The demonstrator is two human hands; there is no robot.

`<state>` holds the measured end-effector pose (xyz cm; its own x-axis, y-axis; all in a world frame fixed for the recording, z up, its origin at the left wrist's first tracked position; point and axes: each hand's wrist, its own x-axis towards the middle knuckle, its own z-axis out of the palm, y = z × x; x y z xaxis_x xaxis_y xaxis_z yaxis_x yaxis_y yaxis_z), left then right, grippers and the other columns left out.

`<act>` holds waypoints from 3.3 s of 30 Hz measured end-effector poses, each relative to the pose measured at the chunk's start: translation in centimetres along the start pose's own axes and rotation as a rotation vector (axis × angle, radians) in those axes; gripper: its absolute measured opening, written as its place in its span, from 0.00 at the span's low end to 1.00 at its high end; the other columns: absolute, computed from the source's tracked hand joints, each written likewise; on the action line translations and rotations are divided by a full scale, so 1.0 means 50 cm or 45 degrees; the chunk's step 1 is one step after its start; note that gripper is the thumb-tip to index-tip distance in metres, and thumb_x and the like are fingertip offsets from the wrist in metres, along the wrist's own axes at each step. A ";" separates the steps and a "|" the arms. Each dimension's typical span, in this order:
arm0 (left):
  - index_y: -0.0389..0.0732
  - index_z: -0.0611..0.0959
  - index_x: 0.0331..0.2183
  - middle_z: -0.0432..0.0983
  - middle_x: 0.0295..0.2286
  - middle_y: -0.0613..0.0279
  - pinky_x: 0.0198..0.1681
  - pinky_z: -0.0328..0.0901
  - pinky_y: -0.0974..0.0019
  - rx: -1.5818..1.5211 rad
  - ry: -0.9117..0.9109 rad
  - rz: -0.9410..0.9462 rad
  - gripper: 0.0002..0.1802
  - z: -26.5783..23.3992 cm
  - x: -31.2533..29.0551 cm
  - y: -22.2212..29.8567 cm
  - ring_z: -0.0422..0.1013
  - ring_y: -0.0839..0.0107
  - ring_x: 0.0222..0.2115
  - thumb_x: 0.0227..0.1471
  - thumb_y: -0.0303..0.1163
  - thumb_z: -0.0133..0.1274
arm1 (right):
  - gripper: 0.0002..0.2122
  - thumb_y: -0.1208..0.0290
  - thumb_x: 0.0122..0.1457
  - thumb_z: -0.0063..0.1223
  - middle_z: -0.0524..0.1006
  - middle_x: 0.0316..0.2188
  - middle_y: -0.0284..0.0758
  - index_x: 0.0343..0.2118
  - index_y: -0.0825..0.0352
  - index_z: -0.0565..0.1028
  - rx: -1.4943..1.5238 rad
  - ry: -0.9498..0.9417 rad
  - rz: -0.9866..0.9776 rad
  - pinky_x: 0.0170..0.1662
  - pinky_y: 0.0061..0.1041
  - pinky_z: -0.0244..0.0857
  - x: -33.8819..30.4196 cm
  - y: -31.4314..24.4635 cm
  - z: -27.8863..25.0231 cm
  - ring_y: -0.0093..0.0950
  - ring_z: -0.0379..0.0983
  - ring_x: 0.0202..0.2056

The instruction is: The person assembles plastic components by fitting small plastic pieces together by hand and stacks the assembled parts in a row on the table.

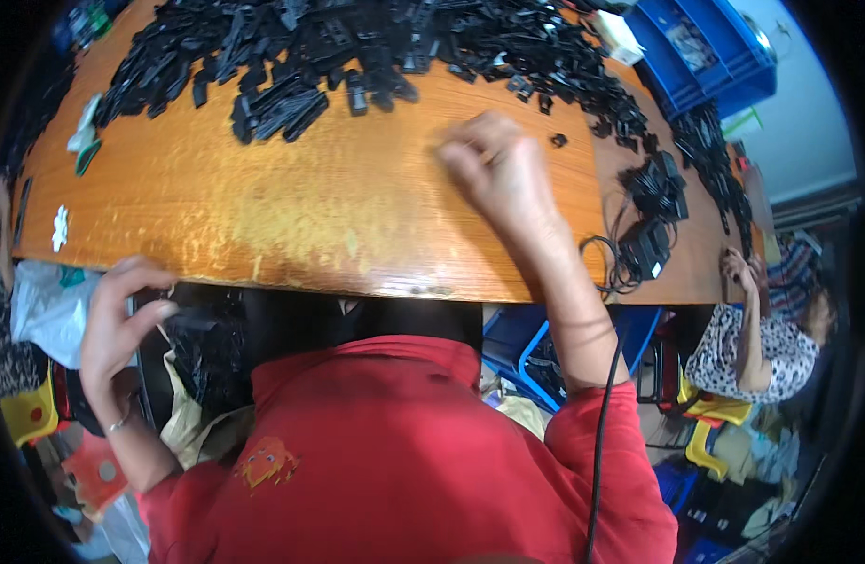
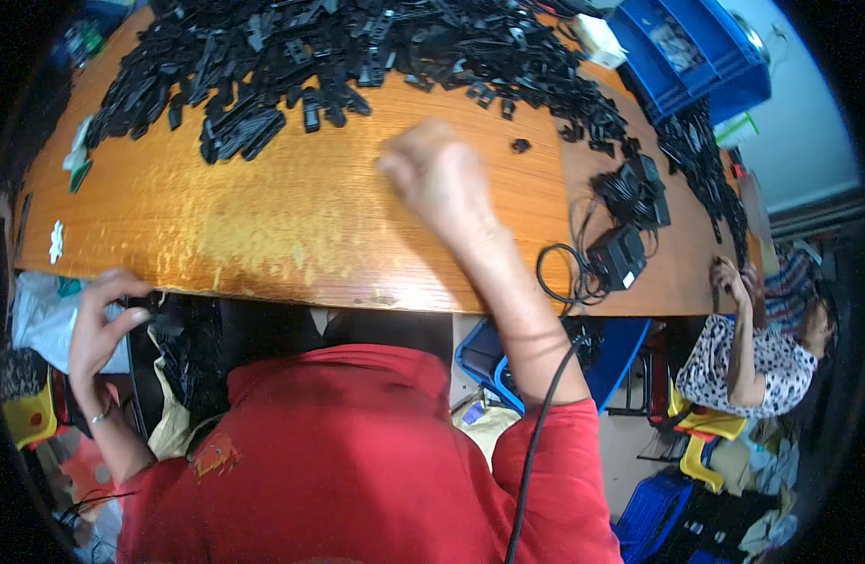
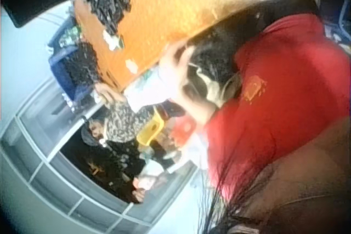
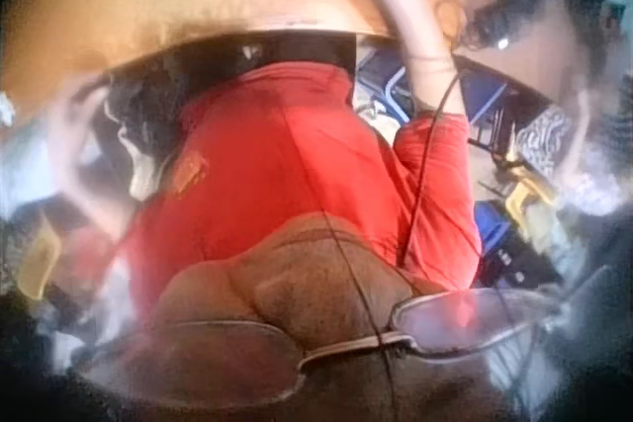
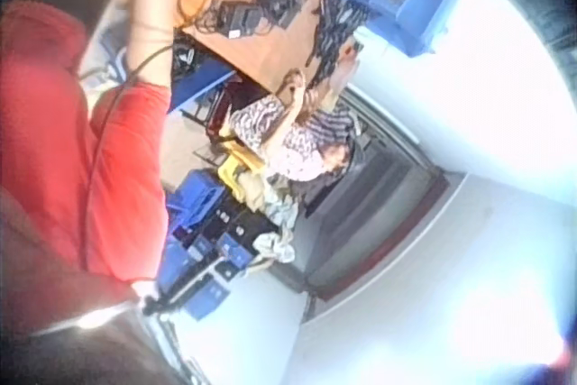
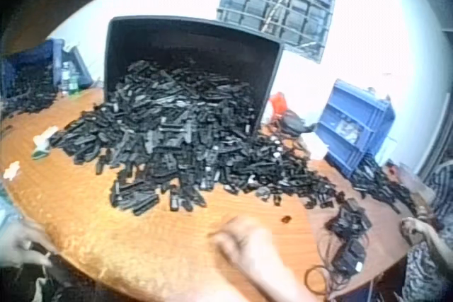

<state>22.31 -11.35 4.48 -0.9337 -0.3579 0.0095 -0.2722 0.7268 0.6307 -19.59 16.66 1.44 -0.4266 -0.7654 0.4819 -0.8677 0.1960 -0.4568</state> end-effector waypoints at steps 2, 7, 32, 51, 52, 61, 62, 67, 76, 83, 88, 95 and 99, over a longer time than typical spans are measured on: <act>0.35 0.87 0.45 0.83 0.41 0.61 0.48 0.68 0.65 -0.053 0.153 -0.284 0.17 -0.030 -0.042 -0.009 0.77 0.68 0.44 0.56 0.35 0.66 | 0.11 0.69 0.58 0.67 0.83 0.45 0.47 0.43 0.65 0.87 -0.481 0.160 0.305 0.50 0.43 0.76 0.012 0.038 -0.056 0.45 0.82 0.46; 0.36 0.87 0.49 0.84 0.41 0.62 0.50 0.71 0.67 -0.241 0.470 -0.098 0.13 0.107 0.156 0.049 0.77 0.74 0.43 0.65 0.29 0.60 | 0.14 0.74 0.60 0.57 0.82 0.48 0.50 0.48 0.61 0.86 -0.860 -0.032 0.700 0.55 0.47 0.75 -0.015 0.234 -0.090 0.50 0.80 0.51; 0.36 0.77 0.36 0.78 0.41 0.53 0.40 0.74 0.55 0.438 0.451 0.639 0.08 0.259 0.338 0.134 0.78 0.51 0.39 0.56 0.22 0.60 | 0.11 0.77 0.53 0.72 0.79 0.37 0.46 0.39 0.69 0.83 -0.003 -0.414 0.150 0.43 0.42 0.74 -0.056 -0.043 -0.024 0.48 0.80 0.40; 0.37 0.81 0.40 0.76 0.40 0.51 0.44 0.72 0.50 0.236 0.296 0.617 0.10 0.235 0.300 0.204 0.75 0.47 0.42 0.55 0.23 0.61 | 0.08 0.74 0.58 0.69 0.80 0.35 0.46 0.39 0.68 0.83 0.138 -0.322 0.024 0.39 0.44 0.74 -0.058 -0.117 0.013 0.50 0.81 0.37; 0.38 0.81 0.42 0.76 0.41 0.51 0.44 0.72 0.51 0.179 0.343 0.735 0.11 0.244 0.317 0.193 0.75 0.47 0.43 0.55 0.24 0.62 | 0.09 0.74 0.57 0.69 0.79 0.34 0.46 0.40 0.68 0.83 0.163 -0.330 0.048 0.38 0.44 0.74 -0.060 -0.124 0.016 0.50 0.80 0.36; 0.37 0.83 0.40 0.76 0.38 0.54 0.43 0.70 0.51 0.072 0.081 0.629 0.12 0.249 0.333 0.162 0.75 0.50 0.40 0.54 0.27 0.66 | 0.10 0.73 0.57 0.70 0.78 0.34 0.46 0.40 0.67 0.83 0.194 -0.327 0.106 0.37 0.45 0.73 -0.077 -0.139 0.018 0.51 0.80 0.35; 0.37 0.83 0.40 0.76 0.37 0.54 0.43 0.70 0.51 0.051 0.091 0.616 0.13 0.253 0.332 0.160 0.75 0.50 0.40 0.53 0.28 0.67 | 0.10 0.73 0.57 0.70 0.78 0.34 0.46 0.40 0.67 0.83 0.191 -0.329 0.110 0.37 0.45 0.73 -0.078 -0.135 0.019 0.51 0.80 0.35; 0.36 0.83 0.39 0.76 0.35 0.53 0.41 0.69 0.52 -0.045 0.140 0.615 0.13 0.261 0.330 0.146 0.74 0.51 0.39 0.51 0.27 0.68 | 0.10 0.72 0.56 0.71 0.79 0.33 0.43 0.40 0.66 0.84 0.118 -0.321 0.112 0.37 0.42 0.74 -0.069 -0.110 0.022 0.48 0.80 0.34; 0.34 0.83 0.34 0.75 0.31 0.52 0.36 0.68 0.56 -0.138 0.215 0.566 0.11 0.280 0.327 0.157 0.75 0.52 0.32 0.50 0.27 0.69 | 0.07 0.75 0.54 0.70 0.77 0.30 0.40 0.36 0.66 0.84 0.174 -0.246 -0.129 0.34 0.43 0.73 -0.047 -0.106 0.066 0.46 0.79 0.30; 0.34 0.83 0.31 0.75 0.30 0.53 0.34 0.68 0.57 -0.049 0.134 0.399 0.11 0.225 0.274 0.148 0.75 0.55 0.31 0.48 0.26 0.70 | 0.06 0.70 0.58 0.68 0.79 0.31 0.41 0.36 0.65 0.85 0.268 -0.325 -0.267 0.36 0.42 0.74 -0.037 -0.126 0.087 0.45 0.80 0.33; 0.35 0.86 0.37 0.80 0.32 0.55 0.38 0.71 0.61 -0.158 -0.276 -0.096 0.12 0.013 0.158 0.067 0.79 0.60 0.35 0.49 0.26 0.69 | 0.07 0.67 0.58 0.68 0.83 0.33 0.43 0.33 0.65 0.87 0.341 -0.426 -0.270 0.43 0.44 0.76 0.028 -0.070 0.037 0.46 0.82 0.36; 0.33 0.85 0.44 0.81 0.38 0.53 0.46 0.73 0.57 0.210 0.281 0.432 0.13 0.109 0.340 0.124 0.79 0.55 0.40 0.55 0.22 0.62 | 0.11 0.71 0.59 0.68 0.81 0.45 0.45 0.44 0.66 0.87 -0.507 -0.029 0.239 0.49 0.43 0.76 0.136 0.107 0.019 0.47 0.83 0.45; 0.34 0.84 0.43 0.78 0.39 0.53 0.46 0.73 0.55 0.416 0.467 0.737 0.11 0.199 0.477 0.138 0.76 0.52 0.42 0.56 0.22 0.60 | 0.10 0.72 0.59 0.66 0.80 0.47 0.46 0.44 0.64 0.87 -0.573 -0.013 0.271 0.50 0.45 0.76 0.178 0.139 0.059 0.49 0.82 0.44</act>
<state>-4.17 -9.06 1.35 -0.8267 0.0032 0.5626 0.1296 0.9742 0.1848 -28.65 9.41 0.36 -0.6057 -0.6850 0.4049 -0.7866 0.5920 -0.1753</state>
